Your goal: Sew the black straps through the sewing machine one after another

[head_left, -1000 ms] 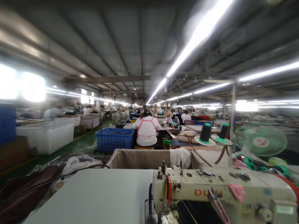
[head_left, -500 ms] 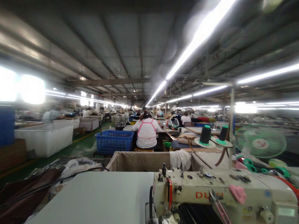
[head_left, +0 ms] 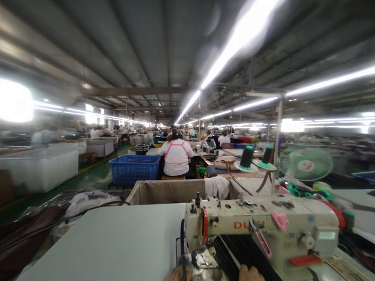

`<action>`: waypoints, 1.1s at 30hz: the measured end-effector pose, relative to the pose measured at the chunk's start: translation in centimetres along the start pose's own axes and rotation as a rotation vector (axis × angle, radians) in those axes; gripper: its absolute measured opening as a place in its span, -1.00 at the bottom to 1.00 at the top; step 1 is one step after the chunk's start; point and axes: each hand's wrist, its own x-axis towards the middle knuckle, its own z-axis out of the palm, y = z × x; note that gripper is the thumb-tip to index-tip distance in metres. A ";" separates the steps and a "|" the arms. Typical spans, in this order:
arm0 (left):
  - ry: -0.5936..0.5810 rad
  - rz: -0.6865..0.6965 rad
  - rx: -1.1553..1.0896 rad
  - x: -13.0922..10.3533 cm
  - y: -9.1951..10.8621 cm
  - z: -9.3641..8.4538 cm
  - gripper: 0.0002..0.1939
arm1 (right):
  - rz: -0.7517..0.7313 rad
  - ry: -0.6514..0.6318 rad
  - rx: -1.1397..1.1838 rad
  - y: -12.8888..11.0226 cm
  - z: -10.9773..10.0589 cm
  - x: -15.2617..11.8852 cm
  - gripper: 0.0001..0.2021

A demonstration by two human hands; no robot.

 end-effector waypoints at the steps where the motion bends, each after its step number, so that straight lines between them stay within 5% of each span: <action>1: 0.001 -0.008 0.001 -0.1 0.1 0.0 -0.53 | 0.004 -0.003 -0.004 -0.2 -0.4 0.0 -0.63; 12: -0.009 -0.045 0.024 -0.6 0.6 0.7 -0.54 | 0.032 0.144 -0.081 -2.7 -1.5 -2.2 -0.64; 18: -0.025 -0.043 0.040 -0.4 1.1 -0.1 -0.53 | 0.056 -0.061 0.024 -2.0 -3.4 -1.3 -0.63; 27: -0.036 -0.043 -0.004 -0.2 2.3 -1.8 -0.54 | 0.022 -0.115 0.129 -2.5 -5.2 -2.6 -0.62; 31: 0.010 -0.051 -0.070 -0.1 3.4 -3.0 -0.53 | 0.010 -0.182 0.280 -1.9 -5.7 -2.8 -0.66; 33: 0.054 -0.092 -0.121 0.0 3.7 -3.8 -0.50 | 0.072 -0.327 0.498 -1.6 -5.9 -3.4 -0.76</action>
